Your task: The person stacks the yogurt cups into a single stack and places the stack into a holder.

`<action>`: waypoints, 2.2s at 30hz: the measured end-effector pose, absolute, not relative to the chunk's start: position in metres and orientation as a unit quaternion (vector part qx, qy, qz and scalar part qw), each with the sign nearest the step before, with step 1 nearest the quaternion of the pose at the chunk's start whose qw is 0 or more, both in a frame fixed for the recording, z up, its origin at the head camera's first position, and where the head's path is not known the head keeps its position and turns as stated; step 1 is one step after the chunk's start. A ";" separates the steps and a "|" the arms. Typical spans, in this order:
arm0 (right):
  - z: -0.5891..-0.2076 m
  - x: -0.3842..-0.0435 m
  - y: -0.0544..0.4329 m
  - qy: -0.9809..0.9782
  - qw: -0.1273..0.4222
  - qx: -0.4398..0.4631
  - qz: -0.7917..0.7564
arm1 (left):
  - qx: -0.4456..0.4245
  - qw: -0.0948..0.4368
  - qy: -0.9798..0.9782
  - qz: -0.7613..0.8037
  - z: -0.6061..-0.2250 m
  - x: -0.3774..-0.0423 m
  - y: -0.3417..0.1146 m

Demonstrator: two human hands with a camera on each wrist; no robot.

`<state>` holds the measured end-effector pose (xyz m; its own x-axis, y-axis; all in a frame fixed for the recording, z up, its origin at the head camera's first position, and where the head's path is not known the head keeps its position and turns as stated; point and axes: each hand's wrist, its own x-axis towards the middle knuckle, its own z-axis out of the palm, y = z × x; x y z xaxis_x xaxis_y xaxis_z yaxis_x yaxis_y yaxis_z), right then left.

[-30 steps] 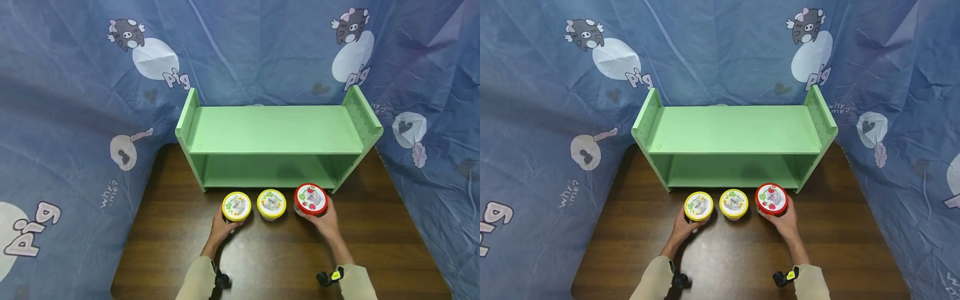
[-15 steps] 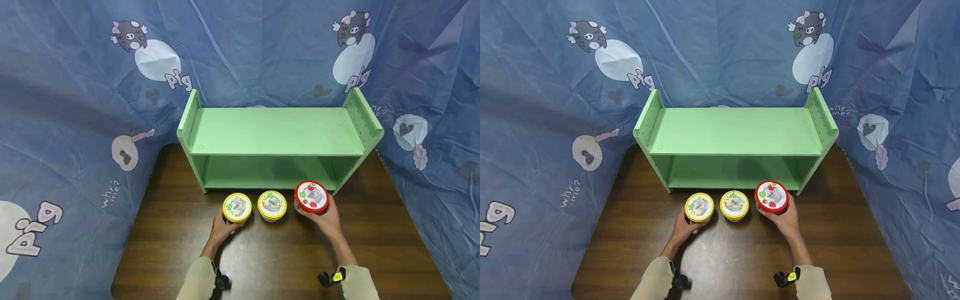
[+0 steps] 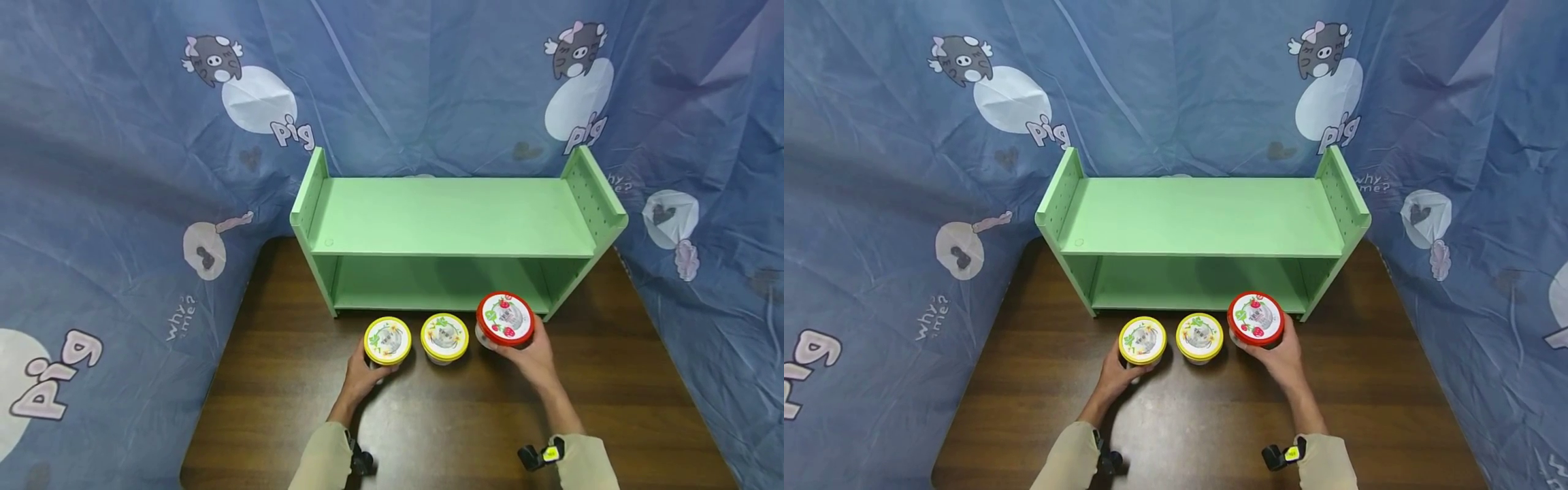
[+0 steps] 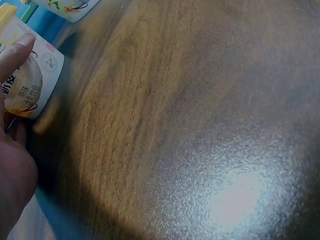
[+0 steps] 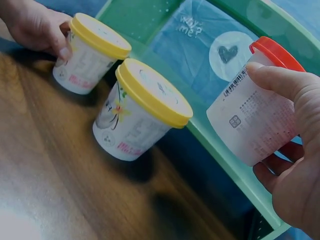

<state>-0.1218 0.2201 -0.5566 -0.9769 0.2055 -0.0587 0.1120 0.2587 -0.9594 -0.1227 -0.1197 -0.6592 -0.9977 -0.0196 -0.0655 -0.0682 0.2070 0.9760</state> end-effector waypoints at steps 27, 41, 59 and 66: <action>-0.545 -0.136 0.183 -0.791 -0.011 -0.056 0.609 | -0.032 0.015 0.778 0.627 -0.659 -0.124 -0.119; -0.555 -0.141 0.166 -0.799 -0.007 -0.032 0.600 | -0.037 0.015 0.784 0.619 -0.657 -0.123 -0.119; -0.560 -0.140 0.152 -0.796 -0.014 -0.028 0.605 | -0.034 0.013 0.780 0.624 -0.659 -0.123 -0.119; -0.563 -0.140 0.149 -0.796 -0.016 -0.025 0.605 | -0.040 0.010 0.780 0.625 -0.653 -0.121 -0.116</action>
<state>-0.1399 0.1489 -0.5632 -0.9982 0.0207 -0.0555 0.0590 0.2677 -0.9617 -0.1210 -0.1160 -0.6532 -0.9966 -0.0504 -0.0650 -0.0743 0.2156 0.9737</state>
